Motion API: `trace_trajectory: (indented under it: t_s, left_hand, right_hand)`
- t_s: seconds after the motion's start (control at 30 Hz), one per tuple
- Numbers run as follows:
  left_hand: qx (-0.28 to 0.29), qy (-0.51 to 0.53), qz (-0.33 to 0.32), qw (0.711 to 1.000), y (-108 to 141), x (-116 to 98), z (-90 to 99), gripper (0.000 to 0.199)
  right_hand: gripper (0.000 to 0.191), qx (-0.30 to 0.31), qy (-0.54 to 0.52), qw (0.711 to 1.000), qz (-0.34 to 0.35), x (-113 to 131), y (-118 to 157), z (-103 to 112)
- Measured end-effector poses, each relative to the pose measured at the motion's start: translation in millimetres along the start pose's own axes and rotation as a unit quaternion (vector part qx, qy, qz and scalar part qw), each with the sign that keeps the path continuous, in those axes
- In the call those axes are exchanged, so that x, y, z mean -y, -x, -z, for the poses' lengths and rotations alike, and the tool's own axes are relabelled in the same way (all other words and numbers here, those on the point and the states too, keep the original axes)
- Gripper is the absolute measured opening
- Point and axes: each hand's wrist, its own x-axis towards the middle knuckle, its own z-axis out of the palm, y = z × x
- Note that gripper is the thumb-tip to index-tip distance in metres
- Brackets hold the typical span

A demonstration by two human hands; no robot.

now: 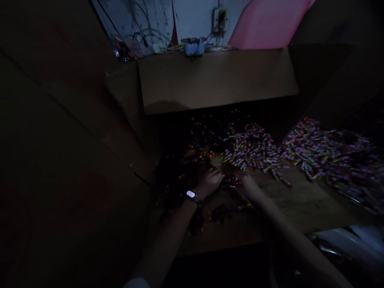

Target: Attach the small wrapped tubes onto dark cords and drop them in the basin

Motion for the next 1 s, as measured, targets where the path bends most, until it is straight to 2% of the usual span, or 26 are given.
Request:
trace_trajectory:
  t_s: [0.17, 0.23, 0.3, 0.37, 0.47, 0.57, 0.8, 1.0]
  left_hand:
    - [-0.002, -0.029, 0.066, 0.997, -14, 30, 20.9, 0.023]
    - [0.008, -0.043, 0.062, 0.997, -20, 44, 29.1, 0.026]
    - [0.025, -0.048, 0.038, 0.998, -25, 54, 35.4, 0.035]
    - [0.039, -0.052, 0.012, 0.998, -28, 58, 39.4, 0.031]
    - [0.052, -0.054, -0.017, 0.997, -28, 53, 40.0, 0.017]
    - [0.066, -0.046, -0.037, 0.996, -25, 41, 34.6, 0.019]
    - [0.073, -0.022, -0.042, 0.996, -14, 21, 20.8, 0.023]
    - [0.08, -0.003, -0.03, 0.996, -13, 21, 16.8, 0.024]
  right_hand:
    - [0.008, 0.045, -0.027, 0.999, -0.001, 6, 1, 19]
    - [0.015, 0.035, -0.038, 0.998, -0.021, 7, 2, 23]
    - [0.029, 0.015, -0.054, 0.998, -0.039, 7, 2, 24]
    - [0.038, 0.001, -0.073, 0.996, -0.053, 7, 2, 22]
    - [0.031, 0.003, -0.099, 0.993, -0.067, 6, 0, 19]
    - [0.026, 0.004, -0.114, 0.991, -0.076, 1, -3, 16]
    - [0.045, -0.042, -0.108, 0.99, -0.08, -10, -12, 12]
    - [0.029, -0.038, -0.076, 0.995, -0.061, -10, -14, 14]
